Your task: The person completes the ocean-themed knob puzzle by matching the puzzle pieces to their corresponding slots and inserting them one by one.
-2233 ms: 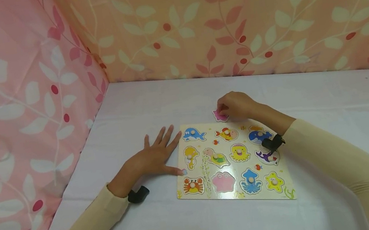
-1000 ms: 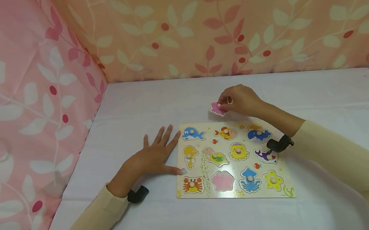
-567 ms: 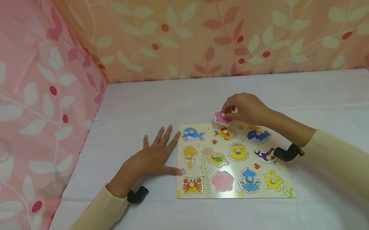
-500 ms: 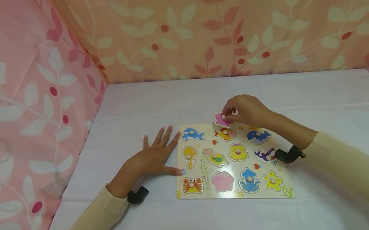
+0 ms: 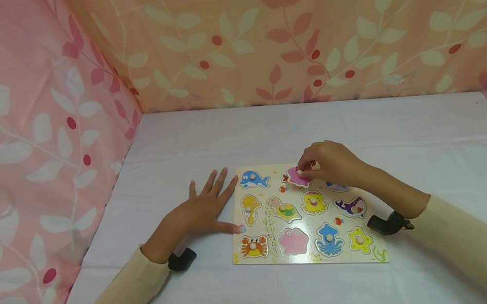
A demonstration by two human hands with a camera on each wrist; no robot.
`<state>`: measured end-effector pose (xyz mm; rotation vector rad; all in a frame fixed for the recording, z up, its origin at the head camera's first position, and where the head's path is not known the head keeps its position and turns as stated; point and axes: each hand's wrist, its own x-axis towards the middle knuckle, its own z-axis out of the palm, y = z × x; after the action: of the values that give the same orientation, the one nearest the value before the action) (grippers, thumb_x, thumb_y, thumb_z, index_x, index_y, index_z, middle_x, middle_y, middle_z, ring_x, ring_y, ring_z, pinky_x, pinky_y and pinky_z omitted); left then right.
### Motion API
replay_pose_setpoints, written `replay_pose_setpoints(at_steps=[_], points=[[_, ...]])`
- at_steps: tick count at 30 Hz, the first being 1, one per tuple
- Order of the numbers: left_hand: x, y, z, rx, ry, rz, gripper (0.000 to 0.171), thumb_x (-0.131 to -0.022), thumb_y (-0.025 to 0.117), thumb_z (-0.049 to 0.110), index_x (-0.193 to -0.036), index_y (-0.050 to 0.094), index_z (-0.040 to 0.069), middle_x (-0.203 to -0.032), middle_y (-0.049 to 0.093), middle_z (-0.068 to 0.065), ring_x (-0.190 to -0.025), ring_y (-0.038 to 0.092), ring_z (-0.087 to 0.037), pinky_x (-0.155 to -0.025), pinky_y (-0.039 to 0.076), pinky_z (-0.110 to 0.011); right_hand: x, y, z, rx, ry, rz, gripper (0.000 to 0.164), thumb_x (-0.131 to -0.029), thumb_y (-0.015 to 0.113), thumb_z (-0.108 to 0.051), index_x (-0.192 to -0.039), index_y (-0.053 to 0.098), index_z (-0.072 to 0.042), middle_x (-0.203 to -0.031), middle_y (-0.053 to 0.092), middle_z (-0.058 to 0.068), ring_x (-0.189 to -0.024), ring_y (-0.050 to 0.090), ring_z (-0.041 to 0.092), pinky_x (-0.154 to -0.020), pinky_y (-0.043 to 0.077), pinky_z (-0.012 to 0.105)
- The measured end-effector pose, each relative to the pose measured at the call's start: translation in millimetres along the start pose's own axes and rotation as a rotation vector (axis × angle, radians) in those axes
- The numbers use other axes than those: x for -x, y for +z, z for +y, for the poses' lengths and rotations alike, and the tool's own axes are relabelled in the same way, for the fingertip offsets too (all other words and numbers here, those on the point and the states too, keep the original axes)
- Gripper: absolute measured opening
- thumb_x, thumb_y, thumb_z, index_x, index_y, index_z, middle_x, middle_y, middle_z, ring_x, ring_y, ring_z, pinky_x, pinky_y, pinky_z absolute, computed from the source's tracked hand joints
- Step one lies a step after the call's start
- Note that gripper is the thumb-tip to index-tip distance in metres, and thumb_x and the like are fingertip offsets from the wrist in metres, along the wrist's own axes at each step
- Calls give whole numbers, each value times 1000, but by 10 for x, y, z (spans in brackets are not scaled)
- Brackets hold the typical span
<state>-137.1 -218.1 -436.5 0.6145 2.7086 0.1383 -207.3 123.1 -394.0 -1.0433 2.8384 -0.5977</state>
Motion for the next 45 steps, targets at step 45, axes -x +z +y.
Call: replay_pose_setpoints(at_steps=[45], points=[[19, -25, 48, -10, 0, 0, 127, -72, 62, 86, -164, -2, 27, -169, -17, -8, -154, -15, -36, -111, 0, -78, 647, 274, -455, 7, -194, -36, 15, -80, 89, -25, -92, 81, -22, -82, 68, -18, -76, 57, 1, -76, 48, 31]])
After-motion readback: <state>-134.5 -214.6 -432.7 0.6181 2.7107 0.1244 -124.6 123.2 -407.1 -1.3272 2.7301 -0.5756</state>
